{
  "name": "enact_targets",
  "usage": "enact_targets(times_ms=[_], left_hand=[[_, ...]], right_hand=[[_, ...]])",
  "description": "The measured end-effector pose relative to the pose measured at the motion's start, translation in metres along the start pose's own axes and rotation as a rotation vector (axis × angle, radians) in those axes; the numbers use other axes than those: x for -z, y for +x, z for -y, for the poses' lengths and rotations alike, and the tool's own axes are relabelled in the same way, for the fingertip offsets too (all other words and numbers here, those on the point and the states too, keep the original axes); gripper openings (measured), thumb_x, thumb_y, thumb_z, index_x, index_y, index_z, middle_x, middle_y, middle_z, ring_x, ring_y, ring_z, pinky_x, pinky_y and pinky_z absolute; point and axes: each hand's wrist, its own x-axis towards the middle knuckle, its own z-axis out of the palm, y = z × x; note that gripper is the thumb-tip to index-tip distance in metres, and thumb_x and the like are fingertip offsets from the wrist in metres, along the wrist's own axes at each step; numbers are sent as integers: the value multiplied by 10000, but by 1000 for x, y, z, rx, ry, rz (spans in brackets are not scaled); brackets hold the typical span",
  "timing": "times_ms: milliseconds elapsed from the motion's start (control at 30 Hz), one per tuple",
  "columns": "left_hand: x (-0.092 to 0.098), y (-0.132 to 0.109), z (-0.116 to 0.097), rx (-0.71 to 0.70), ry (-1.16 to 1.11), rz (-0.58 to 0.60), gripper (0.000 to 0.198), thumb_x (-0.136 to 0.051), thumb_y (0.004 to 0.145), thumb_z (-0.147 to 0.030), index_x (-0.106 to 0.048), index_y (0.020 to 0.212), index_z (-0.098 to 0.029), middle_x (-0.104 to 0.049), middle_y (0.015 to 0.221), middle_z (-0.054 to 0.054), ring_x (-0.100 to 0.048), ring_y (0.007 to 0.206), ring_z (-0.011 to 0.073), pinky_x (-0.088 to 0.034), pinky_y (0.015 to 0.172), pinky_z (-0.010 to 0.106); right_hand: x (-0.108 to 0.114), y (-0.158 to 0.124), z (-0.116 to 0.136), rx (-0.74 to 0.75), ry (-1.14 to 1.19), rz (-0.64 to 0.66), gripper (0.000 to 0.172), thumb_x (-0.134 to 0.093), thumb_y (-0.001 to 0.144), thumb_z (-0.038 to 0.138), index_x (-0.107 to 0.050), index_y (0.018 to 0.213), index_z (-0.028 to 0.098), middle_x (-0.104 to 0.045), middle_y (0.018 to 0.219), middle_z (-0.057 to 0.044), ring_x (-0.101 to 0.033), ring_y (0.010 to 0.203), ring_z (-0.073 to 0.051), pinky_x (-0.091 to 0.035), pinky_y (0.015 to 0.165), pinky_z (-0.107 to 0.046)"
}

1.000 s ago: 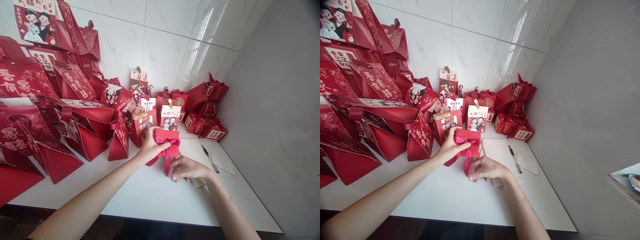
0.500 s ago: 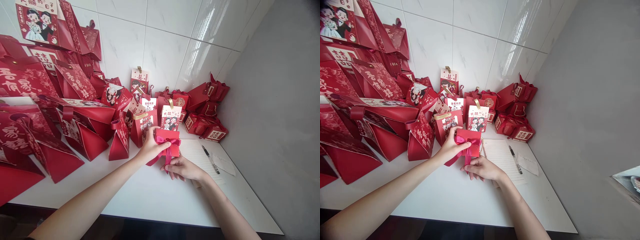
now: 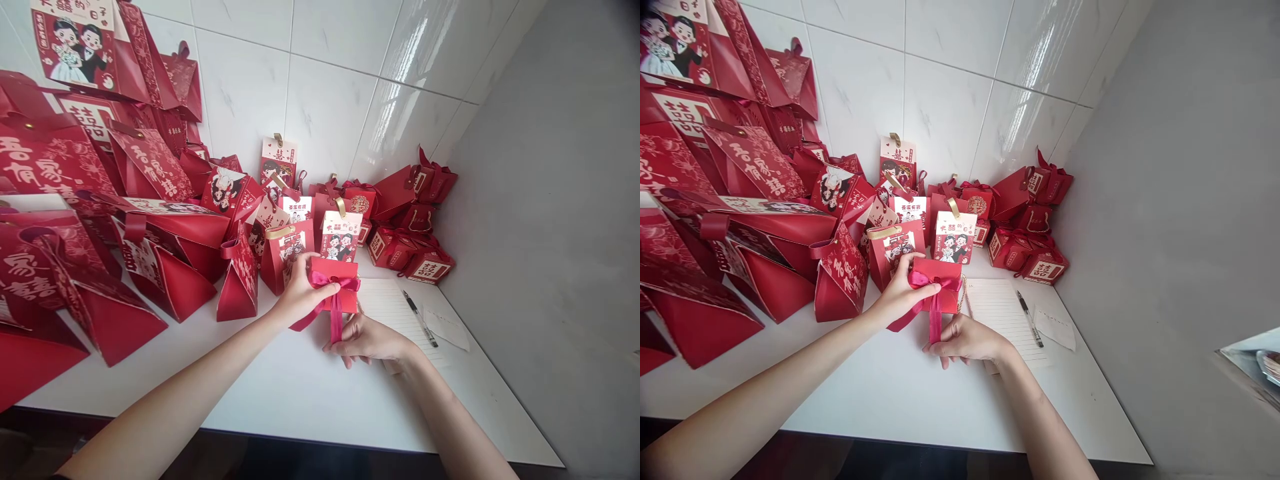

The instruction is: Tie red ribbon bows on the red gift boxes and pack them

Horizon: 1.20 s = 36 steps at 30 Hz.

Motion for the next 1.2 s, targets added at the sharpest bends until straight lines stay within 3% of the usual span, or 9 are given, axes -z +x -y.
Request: enact_targets(times_ms=[267,533,700,900,1067,1200], left_hand=[[-1,0,-3,0,-45,-15,543,-728,646,-241,-406,1083,-240,-506,1104,46,-520,1017,207,-420,891,362],[0,1,-2,15,-5,-19,543,-716,665,-256,-396,1104,-241,-494,1134,55,-511,1056,215,-400,925,365],[0,1,-2,24,-6,-2,543,-699,683,-259,-381,1123,-237,-486,1152,63,-506,1059,215,-393,926,375],[-1,1,1,-3,0,-18,550,-713,672,-271,-387,1114,-235,-488,1150,62,-499,1071,220,-382,931,376],[0,1,1,0,-30,-7,553,-717,669,-263,-386,1111,-229,-496,1142,63,-499,1080,215,-378,939,364],[0,2,0,-8,-18,-20,537,-716,670,-259,-391,1097,-230,-495,1137,59,-510,1053,210,-395,920,354]], right_hand=[[-1,0,-4,-80,53,133,350,-622,767,453,-698,806,114,-663,644,-28,-558,380,-67,-218,243,-137],[2,-7,-2,-126,99,237,278,-707,710,388,-713,809,127,-659,664,-1,-587,419,-57,-255,242,-108],[8,-9,-2,-187,189,379,615,-791,617,397,-606,1161,178,-653,759,3,-624,444,-92,-366,268,-123],[4,-1,-1,-93,292,112,691,-590,718,658,-520,1180,148,-584,672,18,-614,426,-119,-386,259,-149],[8,-4,-2,-82,269,96,632,-564,746,657,-524,1132,159,-556,663,30,-603,415,-115,-382,248,-152],[10,-3,-5,-7,303,62,539,-588,742,633,-551,959,141,-566,704,15,-605,427,-107,-381,260,-144]])
